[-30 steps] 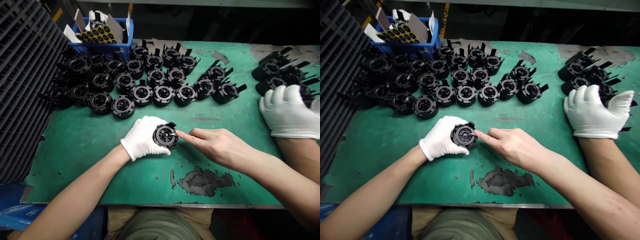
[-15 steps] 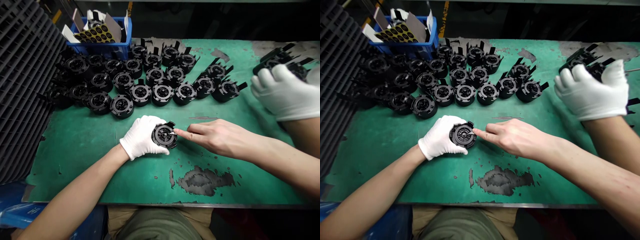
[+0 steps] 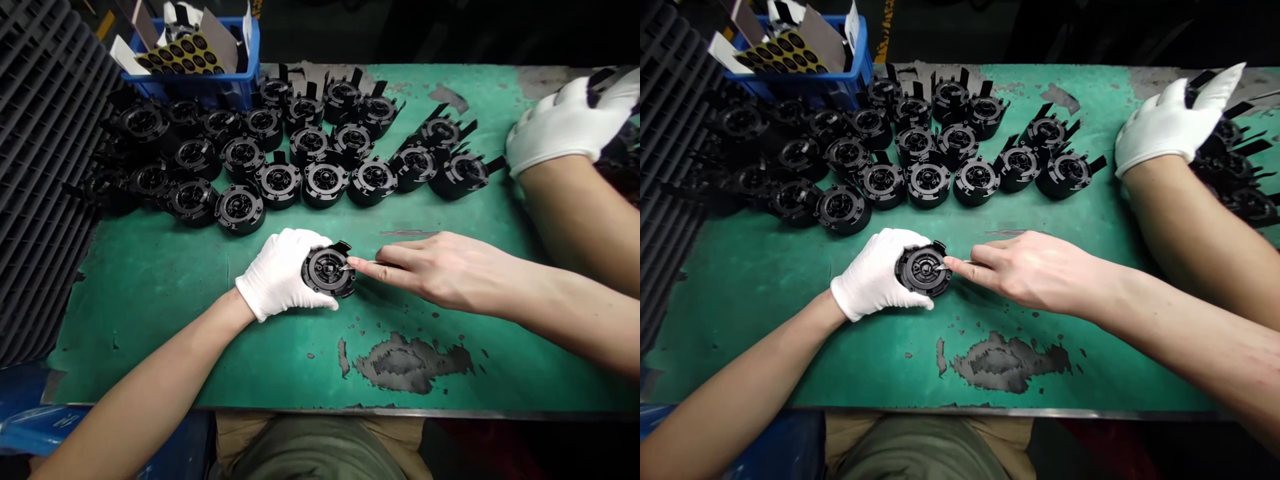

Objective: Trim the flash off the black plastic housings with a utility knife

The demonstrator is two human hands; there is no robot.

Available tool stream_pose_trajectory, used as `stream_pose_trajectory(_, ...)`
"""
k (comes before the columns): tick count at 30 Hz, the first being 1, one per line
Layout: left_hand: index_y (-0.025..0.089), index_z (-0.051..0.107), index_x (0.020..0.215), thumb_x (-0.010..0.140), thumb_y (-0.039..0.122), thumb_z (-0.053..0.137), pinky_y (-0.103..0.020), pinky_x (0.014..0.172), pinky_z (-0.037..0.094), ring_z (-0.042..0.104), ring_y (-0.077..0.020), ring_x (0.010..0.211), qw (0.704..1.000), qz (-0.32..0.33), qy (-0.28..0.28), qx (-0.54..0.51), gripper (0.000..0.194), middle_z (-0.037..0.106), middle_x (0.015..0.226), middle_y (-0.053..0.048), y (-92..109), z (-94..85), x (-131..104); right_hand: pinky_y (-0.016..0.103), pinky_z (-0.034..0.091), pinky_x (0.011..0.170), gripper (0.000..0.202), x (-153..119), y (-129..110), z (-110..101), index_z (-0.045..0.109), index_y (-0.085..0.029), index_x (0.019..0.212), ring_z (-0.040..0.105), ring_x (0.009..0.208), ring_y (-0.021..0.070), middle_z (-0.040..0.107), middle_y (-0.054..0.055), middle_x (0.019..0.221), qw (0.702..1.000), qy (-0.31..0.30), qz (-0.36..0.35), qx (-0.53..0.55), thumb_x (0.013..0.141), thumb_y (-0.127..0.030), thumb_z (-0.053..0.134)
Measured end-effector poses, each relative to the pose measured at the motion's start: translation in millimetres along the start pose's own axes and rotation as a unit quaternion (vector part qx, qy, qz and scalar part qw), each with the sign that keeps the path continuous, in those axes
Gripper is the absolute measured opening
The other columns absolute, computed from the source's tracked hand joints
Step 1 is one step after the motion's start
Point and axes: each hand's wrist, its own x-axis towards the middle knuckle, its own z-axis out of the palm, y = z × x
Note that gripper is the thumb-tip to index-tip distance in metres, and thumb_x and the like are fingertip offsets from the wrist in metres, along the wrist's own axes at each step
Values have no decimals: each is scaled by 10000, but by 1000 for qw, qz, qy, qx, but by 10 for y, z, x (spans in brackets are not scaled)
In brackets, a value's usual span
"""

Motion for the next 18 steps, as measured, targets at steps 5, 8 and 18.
stream_pose_trajectory(5, 228, 731, 1271, 551, 707, 1053, -557, 1103, 567, 742, -406, 1247, 1000, 3, 0, 5, 924, 788, 1335, -126, 2, 3, 4, 331, 358, 572, 709, 13, -23, -21, 330, -97, 1703, 484, 638, 165, 606, 2, 886, 1000, 1, -8, 4, 1007, 15, 405)
stream_pose_trajectory(8, 224, 731, 1268, 538, 698, 1061, -554, 1094, 575, 747, -404, 1231, 1000, 6, 7, 9, 931, 792, 1314, -122, 8, 4, 1, 323, 340, 560, 715, -29, -68, 5, 343, -125, 1712, 493, 619, 150, 633, 5, 907, 1000, 1, 11, 13, 1014, 4, 426)
stream_pose_trajectory(18, 212, 738, 1289, 515, 688, 1074, -566, 1107, 574, 743, -417, 1251, 1000, -13, -1, 5, 968, 791, 1336, -133, 28, -7, 16, 302, 292, 581, 531, -57, -246, 112, 467, -151, 1611, 572, 702, 154, 626, 0, 855, 991, 45, 113, 47, 1084, -89, 468)
